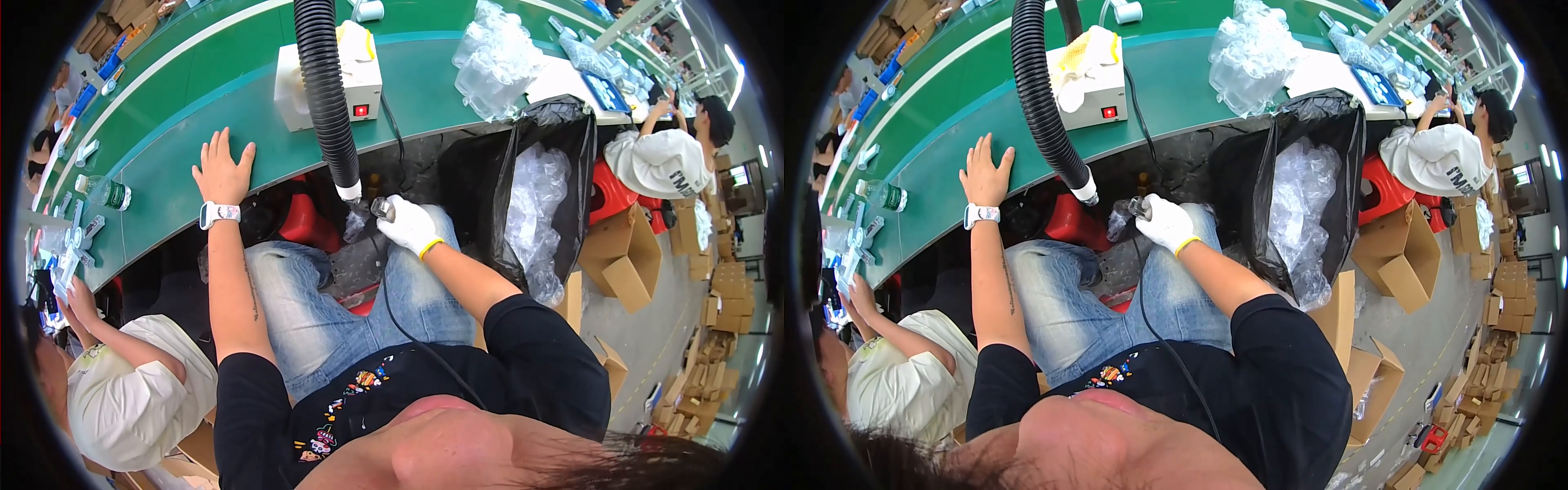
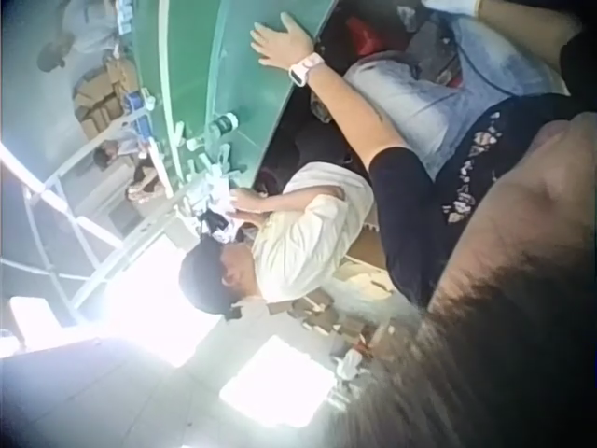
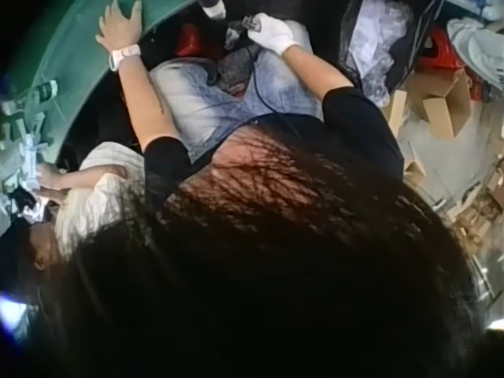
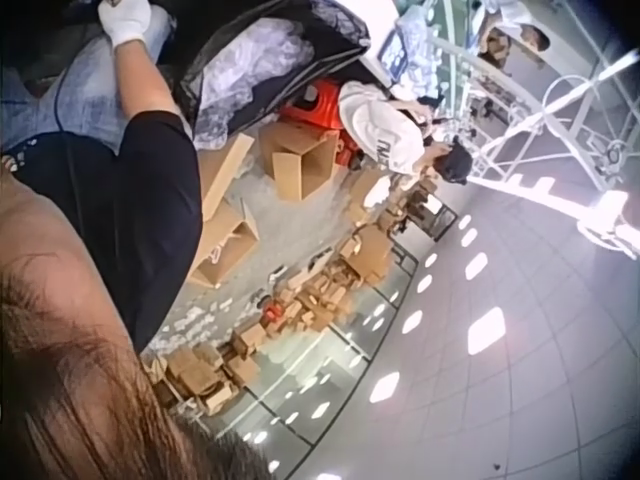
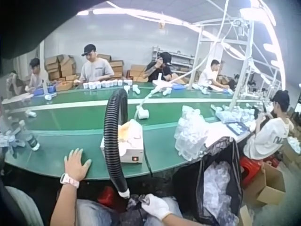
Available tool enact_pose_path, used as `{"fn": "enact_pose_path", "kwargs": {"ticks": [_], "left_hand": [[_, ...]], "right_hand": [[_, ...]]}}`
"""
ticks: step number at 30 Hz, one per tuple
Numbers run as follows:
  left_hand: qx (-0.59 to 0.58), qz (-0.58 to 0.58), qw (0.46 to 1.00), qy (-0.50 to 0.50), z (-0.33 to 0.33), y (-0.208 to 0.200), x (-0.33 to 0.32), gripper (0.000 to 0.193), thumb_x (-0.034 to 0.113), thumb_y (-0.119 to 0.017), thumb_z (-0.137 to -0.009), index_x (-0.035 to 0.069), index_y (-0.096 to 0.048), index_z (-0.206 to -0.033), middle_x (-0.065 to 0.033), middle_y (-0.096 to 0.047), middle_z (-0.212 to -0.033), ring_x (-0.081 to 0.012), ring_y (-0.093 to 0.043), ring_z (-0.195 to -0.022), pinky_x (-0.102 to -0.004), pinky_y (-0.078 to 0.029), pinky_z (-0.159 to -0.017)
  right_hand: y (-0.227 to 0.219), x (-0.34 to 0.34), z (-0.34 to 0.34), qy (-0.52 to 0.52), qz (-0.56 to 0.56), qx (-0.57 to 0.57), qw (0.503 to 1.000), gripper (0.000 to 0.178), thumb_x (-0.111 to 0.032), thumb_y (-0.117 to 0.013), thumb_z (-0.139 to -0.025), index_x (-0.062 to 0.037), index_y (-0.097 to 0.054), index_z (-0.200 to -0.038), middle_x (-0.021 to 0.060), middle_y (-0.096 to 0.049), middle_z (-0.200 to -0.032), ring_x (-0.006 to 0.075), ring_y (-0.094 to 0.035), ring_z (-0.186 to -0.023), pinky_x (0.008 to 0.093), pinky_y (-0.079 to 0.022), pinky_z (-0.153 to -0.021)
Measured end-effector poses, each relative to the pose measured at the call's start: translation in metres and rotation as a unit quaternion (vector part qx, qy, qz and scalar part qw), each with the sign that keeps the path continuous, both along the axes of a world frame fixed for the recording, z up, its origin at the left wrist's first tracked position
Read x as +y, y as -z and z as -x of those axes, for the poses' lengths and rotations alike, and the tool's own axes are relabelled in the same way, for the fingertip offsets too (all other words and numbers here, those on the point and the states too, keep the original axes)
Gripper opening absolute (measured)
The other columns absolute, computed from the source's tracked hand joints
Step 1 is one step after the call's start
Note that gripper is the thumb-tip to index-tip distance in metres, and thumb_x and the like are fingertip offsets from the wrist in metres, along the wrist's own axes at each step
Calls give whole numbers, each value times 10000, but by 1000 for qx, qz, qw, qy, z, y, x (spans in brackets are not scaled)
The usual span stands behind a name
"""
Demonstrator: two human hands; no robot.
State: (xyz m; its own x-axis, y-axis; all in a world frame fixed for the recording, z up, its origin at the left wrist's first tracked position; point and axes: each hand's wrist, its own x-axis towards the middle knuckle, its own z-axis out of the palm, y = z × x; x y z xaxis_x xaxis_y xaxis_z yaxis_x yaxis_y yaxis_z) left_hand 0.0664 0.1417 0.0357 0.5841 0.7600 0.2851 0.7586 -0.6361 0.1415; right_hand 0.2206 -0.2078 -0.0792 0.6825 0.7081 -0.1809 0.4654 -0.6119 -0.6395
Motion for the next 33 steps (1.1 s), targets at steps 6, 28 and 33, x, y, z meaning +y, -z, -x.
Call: {"fn": "enact_pose_path", "kwargs": {"ticks": [6,28,33], "left_hand": [[7,-4,1000,10,3,1,5,730,630,-537,-999,180,-463,-1569,-83,-409,-1665,-329,-346,-1548,-676,-225,-1218],[1,5,1000,6,0,-4,-3,688,620,-556,-993,178,-524,-1519,-89,-416,-1659,-336,-346,-1546,-670,-234,-1217],[13,7,1000,3,1,-4,-1,700,621,-552,-994,174,-508,-1531,-88,-416,-1659,-335,-343,-1549,-666,-231,-1222]], "right_hand": [[2,2,0,4,0,17,1000,406,-337,-722,-830,-85,-648,-1139,151,-742,-934,360,-723,-910,457,-563,-811],[11,0,-2,1,-19,4,1000,388,-319,-737,-826,-70,-663,-1114,123,-754,-924,327,-734,-885,429,-575,-802],[9,1,-1,1,-17,9,1000,395,-319,-741,-825,-72,-663,-1124,121,-755,-930,324,-735,-891,428,-576,-807]]}}
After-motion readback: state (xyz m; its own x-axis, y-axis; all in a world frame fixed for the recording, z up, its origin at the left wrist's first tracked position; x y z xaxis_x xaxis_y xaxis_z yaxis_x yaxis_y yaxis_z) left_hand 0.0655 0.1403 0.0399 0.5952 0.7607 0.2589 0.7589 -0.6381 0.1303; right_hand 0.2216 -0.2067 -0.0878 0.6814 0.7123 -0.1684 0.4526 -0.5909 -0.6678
